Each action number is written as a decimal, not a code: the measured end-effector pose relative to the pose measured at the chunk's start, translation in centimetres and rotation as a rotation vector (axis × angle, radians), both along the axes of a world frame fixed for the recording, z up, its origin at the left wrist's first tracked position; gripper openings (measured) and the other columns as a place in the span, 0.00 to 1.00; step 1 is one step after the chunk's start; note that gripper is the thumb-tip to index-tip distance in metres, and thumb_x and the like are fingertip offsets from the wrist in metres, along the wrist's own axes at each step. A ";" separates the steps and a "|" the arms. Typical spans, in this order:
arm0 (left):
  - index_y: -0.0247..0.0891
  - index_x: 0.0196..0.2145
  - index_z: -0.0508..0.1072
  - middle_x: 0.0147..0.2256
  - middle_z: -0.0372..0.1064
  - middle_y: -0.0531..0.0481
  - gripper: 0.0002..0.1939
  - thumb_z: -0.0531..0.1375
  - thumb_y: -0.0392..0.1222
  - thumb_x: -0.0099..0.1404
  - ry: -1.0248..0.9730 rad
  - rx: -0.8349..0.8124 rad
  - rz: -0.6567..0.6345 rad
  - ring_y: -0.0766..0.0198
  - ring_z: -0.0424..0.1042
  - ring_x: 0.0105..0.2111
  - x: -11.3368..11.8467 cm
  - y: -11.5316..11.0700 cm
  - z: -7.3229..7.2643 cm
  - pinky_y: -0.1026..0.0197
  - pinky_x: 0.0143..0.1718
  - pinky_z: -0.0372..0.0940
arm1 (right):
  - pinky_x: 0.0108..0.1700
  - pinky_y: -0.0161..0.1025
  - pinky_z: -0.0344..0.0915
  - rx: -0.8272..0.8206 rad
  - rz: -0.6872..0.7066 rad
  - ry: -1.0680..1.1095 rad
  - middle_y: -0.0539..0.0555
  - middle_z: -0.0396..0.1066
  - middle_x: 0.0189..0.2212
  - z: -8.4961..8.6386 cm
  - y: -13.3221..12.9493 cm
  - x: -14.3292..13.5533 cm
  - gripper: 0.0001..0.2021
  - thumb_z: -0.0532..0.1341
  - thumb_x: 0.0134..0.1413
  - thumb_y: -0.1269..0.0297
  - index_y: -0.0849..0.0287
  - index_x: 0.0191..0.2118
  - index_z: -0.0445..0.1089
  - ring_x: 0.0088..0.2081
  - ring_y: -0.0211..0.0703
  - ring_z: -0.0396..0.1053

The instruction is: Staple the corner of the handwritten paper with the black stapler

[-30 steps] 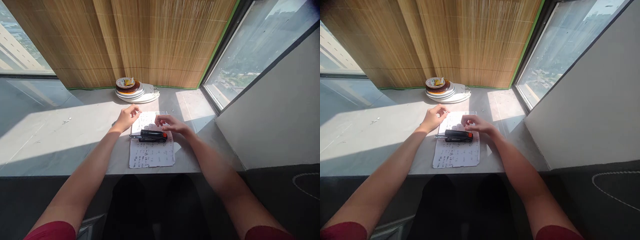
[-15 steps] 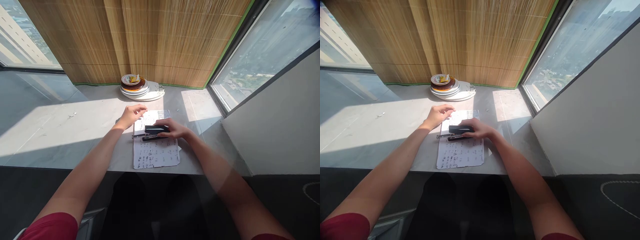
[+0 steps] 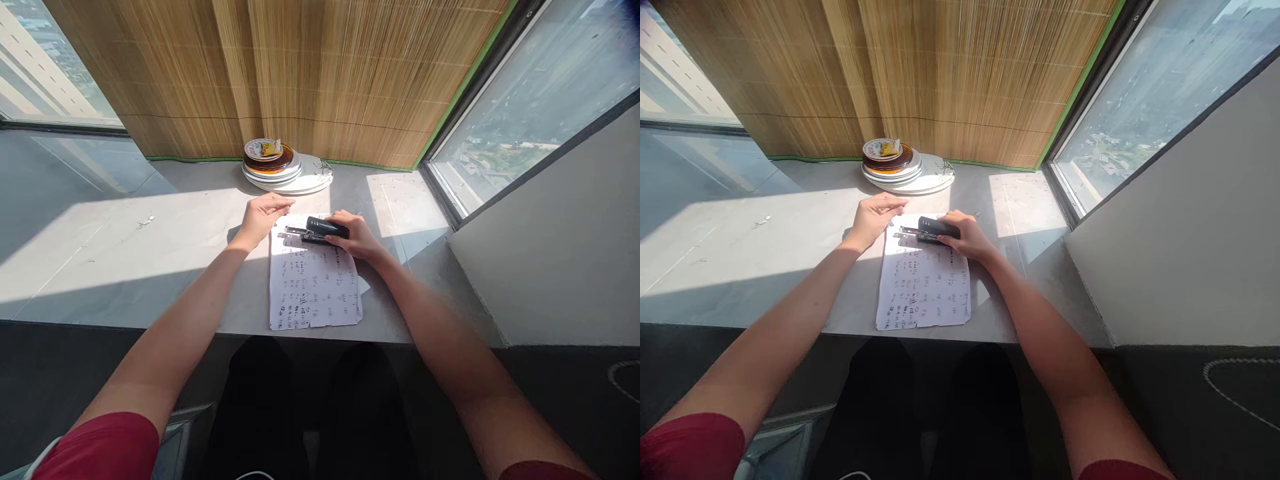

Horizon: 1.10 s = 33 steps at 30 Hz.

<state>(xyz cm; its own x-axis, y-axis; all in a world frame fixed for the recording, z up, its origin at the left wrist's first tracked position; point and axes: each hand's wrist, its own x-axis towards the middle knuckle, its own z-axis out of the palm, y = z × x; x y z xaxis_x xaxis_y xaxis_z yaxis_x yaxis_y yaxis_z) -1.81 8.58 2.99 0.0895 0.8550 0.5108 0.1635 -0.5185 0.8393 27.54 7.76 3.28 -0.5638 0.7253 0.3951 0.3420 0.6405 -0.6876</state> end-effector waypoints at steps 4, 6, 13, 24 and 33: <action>0.41 0.41 0.89 0.45 0.81 0.41 0.14 0.77 0.50 0.61 -0.013 -0.017 -0.074 0.52 0.79 0.49 0.2 -0.1 0.1 0.45 0.55 0.74 | 0.50 0.54 0.63 0.009 -0.008 0.028 0.55 0.77 0.39 0.0 0.0 0.0 0.12 0.70 0.61 0.56 0.51 0.48 0.81 0.44 0.54 0.69; 0.41 0.41 0.90 0.45 0.82 0.41 0.14 0.78 0.51 0.60 0.009 -0.022 -0.099 0.51 0.79 0.48 0.2 -0.2 0.1 0.45 0.53 0.74 | 0.49 0.53 0.62 0.015 -0.008 0.042 0.54 0.77 0.38 0.1 0.0 0.0 0.11 0.70 0.60 0.57 0.51 0.47 0.81 0.43 0.54 0.69; 0.43 0.48 0.89 0.44 0.84 0.42 0.21 0.78 0.48 0.56 0.184 -0.245 -0.165 0.52 0.80 0.45 0.4 -1.1 0.5 0.49 0.48 0.74 | 0.47 0.51 0.61 0.009 0.010 0.057 0.53 0.76 0.36 0.3 0.0 0.0 0.10 0.71 0.58 0.56 0.52 0.44 0.82 0.42 0.52 0.67; 0.43 0.42 0.88 0.42 0.83 0.43 0.17 0.78 0.53 0.58 0.284 -0.302 -0.254 0.59 0.74 0.35 0.3 -1.0 0.5 0.53 0.38 0.68 | 0.47 0.51 0.62 -0.004 0.026 0.055 0.53 0.73 0.35 0.3 -0.1 0.0 0.11 0.71 0.59 0.55 0.52 0.44 0.82 0.41 0.51 0.66; 0.41 0.40 0.87 0.39 0.82 0.46 0.15 0.78 0.47 0.57 0.301 -0.296 -0.302 0.59 0.74 0.38 0.6 -1.3 0.9 0.54 0.41 0.66 | 0.46 0.51 0.62 -0.018 0.042 0.072 0.54 0.71 0.33 0.9 -0.6 0.1 0.09 0.71 0.60 0.57 0.53 0.44 0.82 0.41 0.50 0.64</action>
